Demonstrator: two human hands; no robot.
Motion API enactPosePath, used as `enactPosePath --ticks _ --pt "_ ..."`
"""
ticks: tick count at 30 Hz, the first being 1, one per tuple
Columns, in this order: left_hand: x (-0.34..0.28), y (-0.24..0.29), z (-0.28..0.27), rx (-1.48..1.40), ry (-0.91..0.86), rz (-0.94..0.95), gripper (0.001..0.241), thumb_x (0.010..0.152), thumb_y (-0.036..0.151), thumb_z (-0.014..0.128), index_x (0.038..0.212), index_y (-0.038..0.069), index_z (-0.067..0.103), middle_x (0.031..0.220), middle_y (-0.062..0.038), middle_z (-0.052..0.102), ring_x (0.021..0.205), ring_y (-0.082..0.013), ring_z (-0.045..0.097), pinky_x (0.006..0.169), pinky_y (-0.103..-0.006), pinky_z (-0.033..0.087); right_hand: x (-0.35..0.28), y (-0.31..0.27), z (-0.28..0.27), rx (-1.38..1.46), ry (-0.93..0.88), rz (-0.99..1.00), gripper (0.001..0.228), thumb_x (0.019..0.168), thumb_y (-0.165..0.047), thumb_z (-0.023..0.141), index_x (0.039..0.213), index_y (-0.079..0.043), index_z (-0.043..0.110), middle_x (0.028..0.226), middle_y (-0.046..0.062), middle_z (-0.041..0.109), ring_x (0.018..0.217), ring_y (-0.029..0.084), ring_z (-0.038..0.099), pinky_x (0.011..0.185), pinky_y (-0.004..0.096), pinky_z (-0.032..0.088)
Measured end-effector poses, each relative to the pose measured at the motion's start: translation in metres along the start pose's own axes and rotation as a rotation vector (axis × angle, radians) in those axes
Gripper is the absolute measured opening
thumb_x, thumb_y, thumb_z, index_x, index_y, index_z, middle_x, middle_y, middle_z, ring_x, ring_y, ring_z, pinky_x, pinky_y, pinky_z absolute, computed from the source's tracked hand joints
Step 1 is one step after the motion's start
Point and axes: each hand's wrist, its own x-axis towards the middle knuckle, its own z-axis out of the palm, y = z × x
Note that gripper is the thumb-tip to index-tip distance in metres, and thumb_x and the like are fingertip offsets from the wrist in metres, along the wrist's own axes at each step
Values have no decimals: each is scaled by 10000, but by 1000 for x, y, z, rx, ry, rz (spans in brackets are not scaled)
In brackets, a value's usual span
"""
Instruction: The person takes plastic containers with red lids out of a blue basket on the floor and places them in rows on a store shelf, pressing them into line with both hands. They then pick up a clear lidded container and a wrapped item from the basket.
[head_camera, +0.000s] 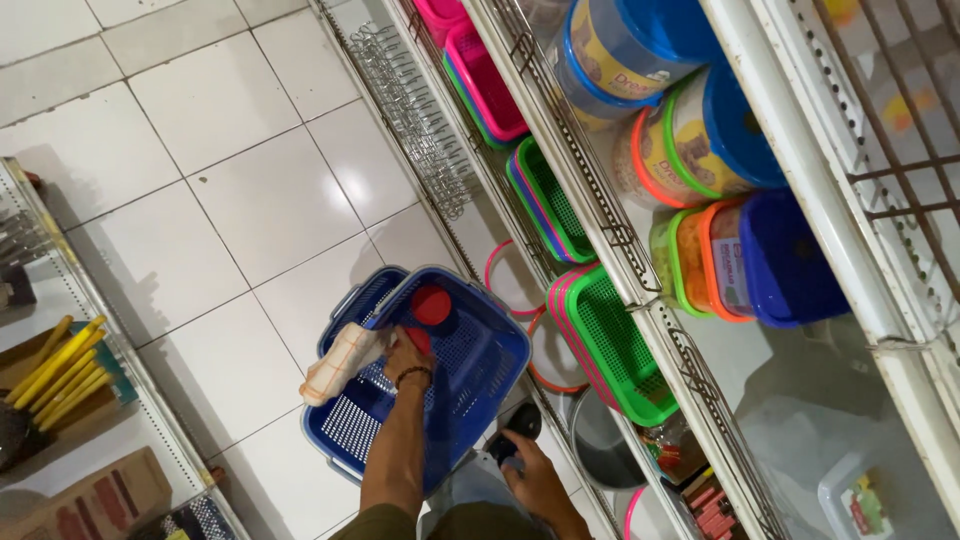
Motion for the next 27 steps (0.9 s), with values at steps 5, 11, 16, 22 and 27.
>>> enactPosePath --ticks 5,11,16,22,27 --pt "-50 -6 -28 7 -176 -14 1131 672 416 888 1572 361 206 1340 -227 598 1208 -404 631 962 -504 552 1 13 2 6 -5 17 632 836 -160 722 1434 -137 518 1370 138 624 1121 308 694 975 393 553" --pt "-97 -30 -21 34 -150 138 973 723 550 790 1555 348 329 1286 -286 636 1145 -459 671 921 -518 581 -3 7 -7 31 -38 22 616 866 -168 706 1446 -147 501 1385 132 611 1147 303 690 991 389 547" --pt "-156 -22 -64 -15 -84 270 1060 665 519 829 1553 390 266 1323 -321 548 1036 -498 676 885 -545 574 -3 19 -18 25 17 -148 622 872 -165 725 1446 -115 489 1452 149 547 1316 331 562 1088 402 476" --pt "-227 7 -125 -85 -14 486 965 667 478 817 1509 364 358 1127 -275 651 986 -471 693 837 -529 587 -27 -50 -79 -51 71 -301 807 833 -199 773 1529 -122 371 1584 150 378 1465 355 376 1176 445 346" --pt "-314 60 -200 -105 -45 789 927 635 432 819 1466 301 430 1071 -260 684 965 -450 700 839 -502 586 -50 -90 -121 -84 118 -464 974 782 -261 835 1577 -112 293 1643 191 245 1508 410 265 1180 488 306"
